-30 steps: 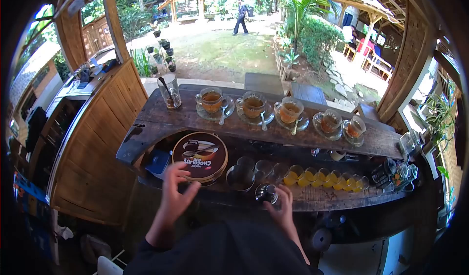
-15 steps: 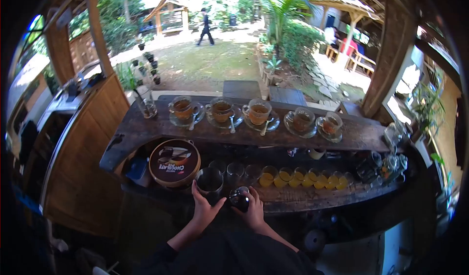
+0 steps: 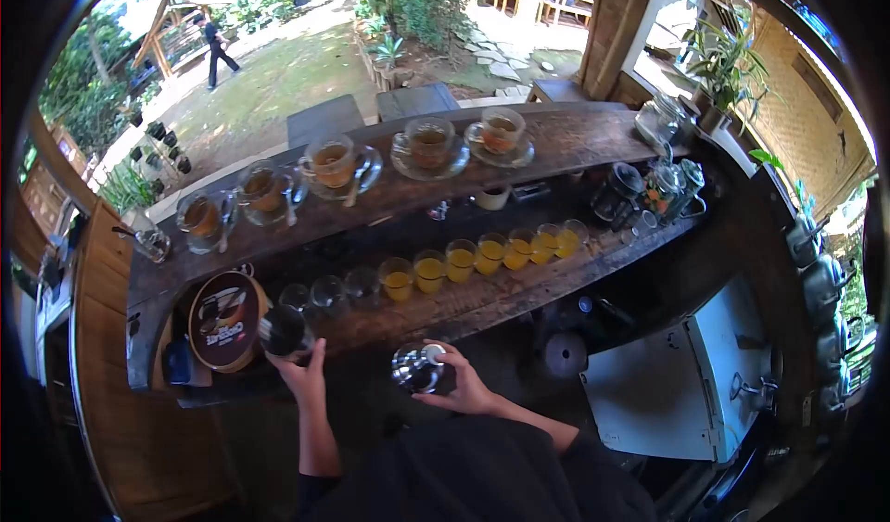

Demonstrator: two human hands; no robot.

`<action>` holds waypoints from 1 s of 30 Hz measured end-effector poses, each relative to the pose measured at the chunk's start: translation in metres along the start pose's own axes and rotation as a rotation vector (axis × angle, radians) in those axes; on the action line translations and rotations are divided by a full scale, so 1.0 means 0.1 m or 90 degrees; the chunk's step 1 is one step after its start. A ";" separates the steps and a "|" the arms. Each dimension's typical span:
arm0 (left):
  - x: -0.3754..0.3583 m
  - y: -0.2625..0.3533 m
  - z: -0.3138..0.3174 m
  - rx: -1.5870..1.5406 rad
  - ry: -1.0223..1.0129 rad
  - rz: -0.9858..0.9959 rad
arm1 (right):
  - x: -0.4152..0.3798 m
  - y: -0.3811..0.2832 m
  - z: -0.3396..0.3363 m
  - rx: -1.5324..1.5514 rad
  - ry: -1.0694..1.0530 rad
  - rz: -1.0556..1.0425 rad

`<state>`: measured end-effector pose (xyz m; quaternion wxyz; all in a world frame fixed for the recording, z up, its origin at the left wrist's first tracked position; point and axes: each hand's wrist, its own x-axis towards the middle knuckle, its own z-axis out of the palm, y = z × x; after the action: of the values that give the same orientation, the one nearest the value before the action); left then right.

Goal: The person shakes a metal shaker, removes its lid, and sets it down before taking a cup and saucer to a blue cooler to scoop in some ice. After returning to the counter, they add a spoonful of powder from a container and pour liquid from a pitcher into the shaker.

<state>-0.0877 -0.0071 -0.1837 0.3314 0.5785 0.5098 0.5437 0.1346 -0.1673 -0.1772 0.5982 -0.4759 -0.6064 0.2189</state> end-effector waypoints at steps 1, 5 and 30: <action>0.02 -0.06 0.00 -0.029 -0.019 -0.037 | -0.12 0.00 -0.19 0.014 0.042 -0.034; -0.10 -0.04 0.19 -0.050 0.078 0.034 | -0.58 0.21 -1.30 -0.093 0.185 0.028; -1.92 2.34 3.32 -0.169 -0.403 -0.061 | -0.09 1.22 -4.22 -0.401 0.103 0.049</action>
<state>0.3086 -0.1942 -0.0829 0.5705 0.6458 0.3329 0.3829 0.5655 -0.2481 -0.2039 0.4589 -0.6762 -0.5764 0.0047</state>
